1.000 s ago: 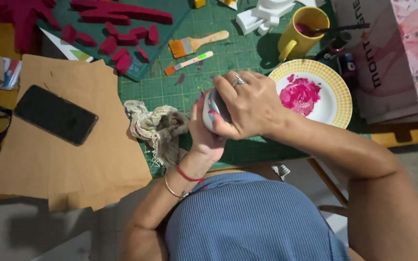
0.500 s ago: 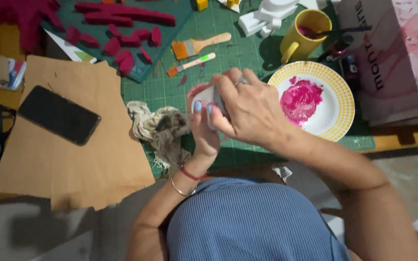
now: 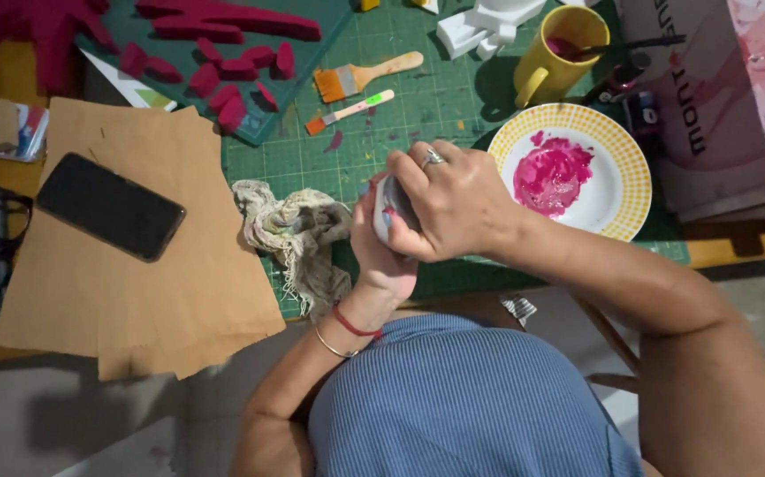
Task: Preparing paint and using a brush to paint foam shapes inside a protective bag.
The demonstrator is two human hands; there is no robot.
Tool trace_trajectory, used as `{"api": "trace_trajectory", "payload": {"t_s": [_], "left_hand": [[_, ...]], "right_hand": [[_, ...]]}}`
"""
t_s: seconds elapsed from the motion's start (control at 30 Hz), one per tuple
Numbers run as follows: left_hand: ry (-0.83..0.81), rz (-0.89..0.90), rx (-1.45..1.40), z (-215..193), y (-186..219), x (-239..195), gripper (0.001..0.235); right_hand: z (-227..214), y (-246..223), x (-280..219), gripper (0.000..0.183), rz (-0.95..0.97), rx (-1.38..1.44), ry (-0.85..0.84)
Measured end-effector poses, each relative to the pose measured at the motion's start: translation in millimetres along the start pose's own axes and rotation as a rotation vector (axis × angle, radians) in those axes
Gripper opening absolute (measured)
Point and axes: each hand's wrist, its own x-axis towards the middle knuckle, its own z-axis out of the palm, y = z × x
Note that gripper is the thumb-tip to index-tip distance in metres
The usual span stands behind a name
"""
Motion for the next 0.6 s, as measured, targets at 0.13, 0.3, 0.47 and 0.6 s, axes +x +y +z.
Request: {"api": "trace_trajectory", "payload": {"t_s": [0.13,0.3,0.47,0.6], "left_hand": [[-0.024,-0.088,-0.006,-11.0,-0.8,0.9,0.044],[-0.037,-0.085,-0.012,-20.9,-2.0,16.0,0.047],[-0.265,0.528,0.294,-11.0,6.8,14.4,0.045],[-0.232,1.164,0.633,27.0,15.5,-0.6,0.062]], "right_hand": [[5.1,-0.4,-5.3,0.050,-0.004,0.013,-0.035],[9.6,-2.5,-2.6,0.049,0.018,-0.050,-0.099],[-15.6,-27.6,14.2,0.054,0.197,0.044,-0.218],[-25.8,-31.6,14.9,0.074,0.474,0.283,-0.311]]}}
